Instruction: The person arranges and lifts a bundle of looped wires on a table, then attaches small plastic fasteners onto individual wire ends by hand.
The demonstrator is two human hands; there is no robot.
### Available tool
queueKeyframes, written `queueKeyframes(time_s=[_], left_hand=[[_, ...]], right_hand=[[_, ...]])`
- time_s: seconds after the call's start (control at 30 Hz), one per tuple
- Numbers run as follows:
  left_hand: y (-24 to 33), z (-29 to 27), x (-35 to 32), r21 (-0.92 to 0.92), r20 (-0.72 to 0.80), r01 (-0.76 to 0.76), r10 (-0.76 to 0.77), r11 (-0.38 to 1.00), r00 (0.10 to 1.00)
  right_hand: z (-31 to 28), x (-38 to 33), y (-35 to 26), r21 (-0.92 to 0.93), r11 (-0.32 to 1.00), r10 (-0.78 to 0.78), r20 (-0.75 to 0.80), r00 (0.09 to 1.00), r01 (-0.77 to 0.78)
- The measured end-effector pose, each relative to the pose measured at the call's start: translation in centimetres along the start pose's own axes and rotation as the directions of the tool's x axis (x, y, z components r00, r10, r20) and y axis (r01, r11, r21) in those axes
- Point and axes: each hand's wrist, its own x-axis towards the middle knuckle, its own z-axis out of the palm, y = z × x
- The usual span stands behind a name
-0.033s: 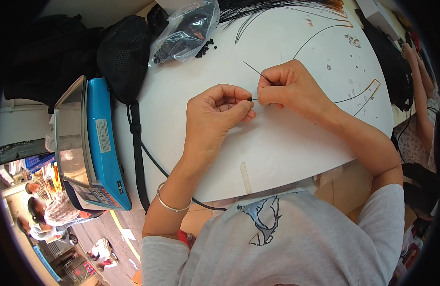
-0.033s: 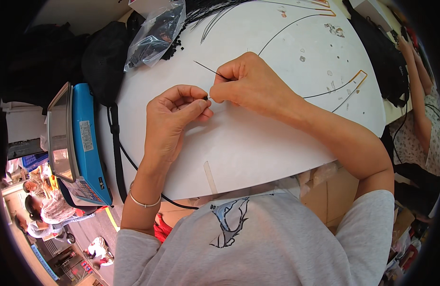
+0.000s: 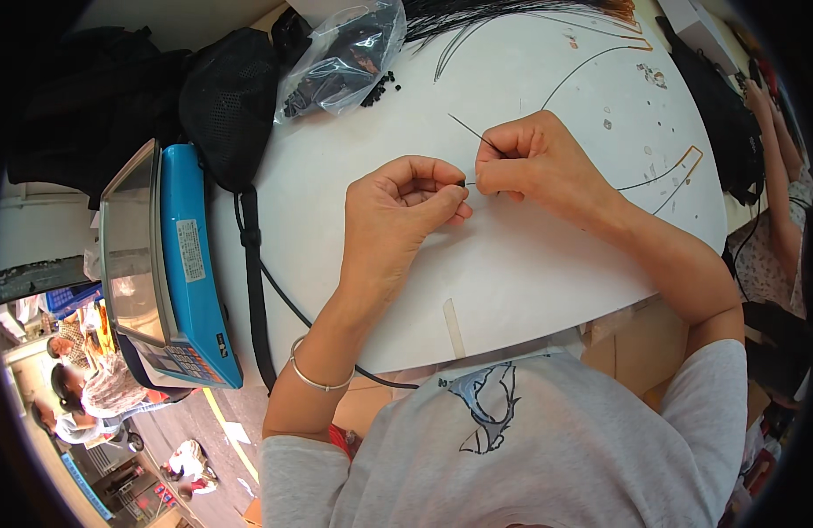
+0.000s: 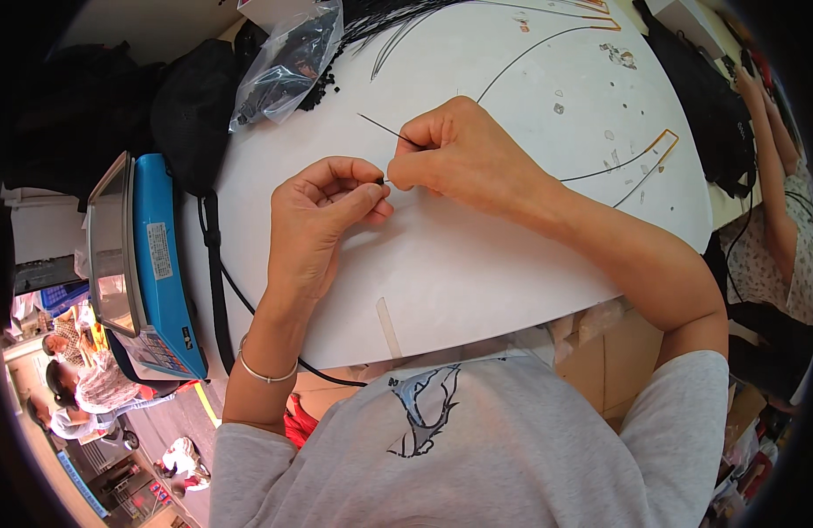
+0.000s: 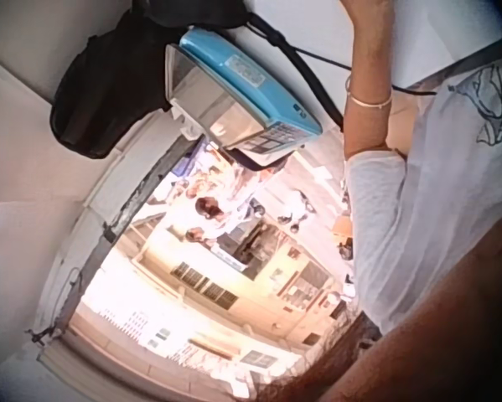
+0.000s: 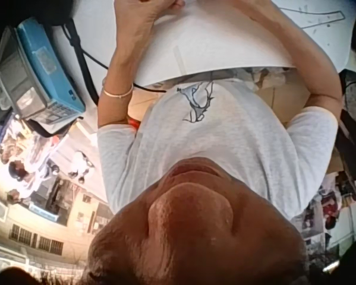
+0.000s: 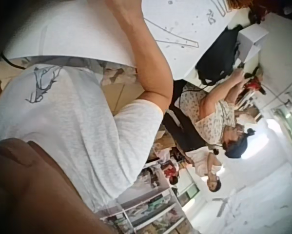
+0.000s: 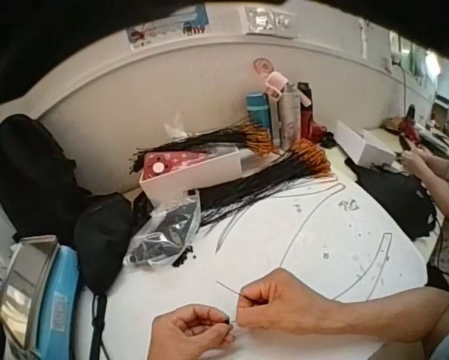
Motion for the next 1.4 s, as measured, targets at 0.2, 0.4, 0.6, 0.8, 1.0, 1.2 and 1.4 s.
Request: queueKeyframes(time_s=[0.2, 0.4, 0.6, 0.8, 1.0, 1.2, 1.4], left_hand=[[0.2, 0.5, -0.2, 0.112, -0.028, -0.033, 0.036, 0.993, 0.999], [-0.2, 0.9, -0.3, 0.208, -0.027, -0.137, 0.146, 0.968, 0.989], [-0.7, 1.0, -0.4, 0.227, -0.008, -0.146, 0.151, 0.963, 0.988], [-0.4, 0.4, -0.4, 0.138, -0.066, -0.147, 0.157, 0.980, 0.985], [-0.3, 0.1, -0.2, 0.057, -0.072, -0.212, 0.216, 0.976, 0.974], [-0.4, -0.1, 0.1, 0.021, -0.071, -0.293, 0.294, 0.956, 0.953], [-0.6, 0.0, 0.4, 0.102, -0.057, -0.339, 0.346, 0.935, 0.937]], right_hand=[[-0.2, 0.0, 0.1, 0.011, 1.000, -0.005, 0.014, 1.000, 0.005], [-0.5, -0.2, 0.3, 0.042, 0.999, -0.033, 0.025, 0.999, 0.032], [-0.8, -0.1, 0.8, 0.013, 0.998, -0.063, 0.075, 0.995, 0.063], [-0.7, 0.0, 1.1, -0.218, 0.918, -0.345, -0.020, 0.939, 0.332], [0.0, -0.2, 0.9, -0.081, 0.948, -0.313, -0.077, 0.947, 0.307], [-0.1, -0.3, 0.7, -0.169, 0.947, -0.289, -0.070, 0.955, 0.275], [-0.5, -0.6, 0.0, -0.176, 0.967, -0.192, -0.027, 0.981, 0.184]])
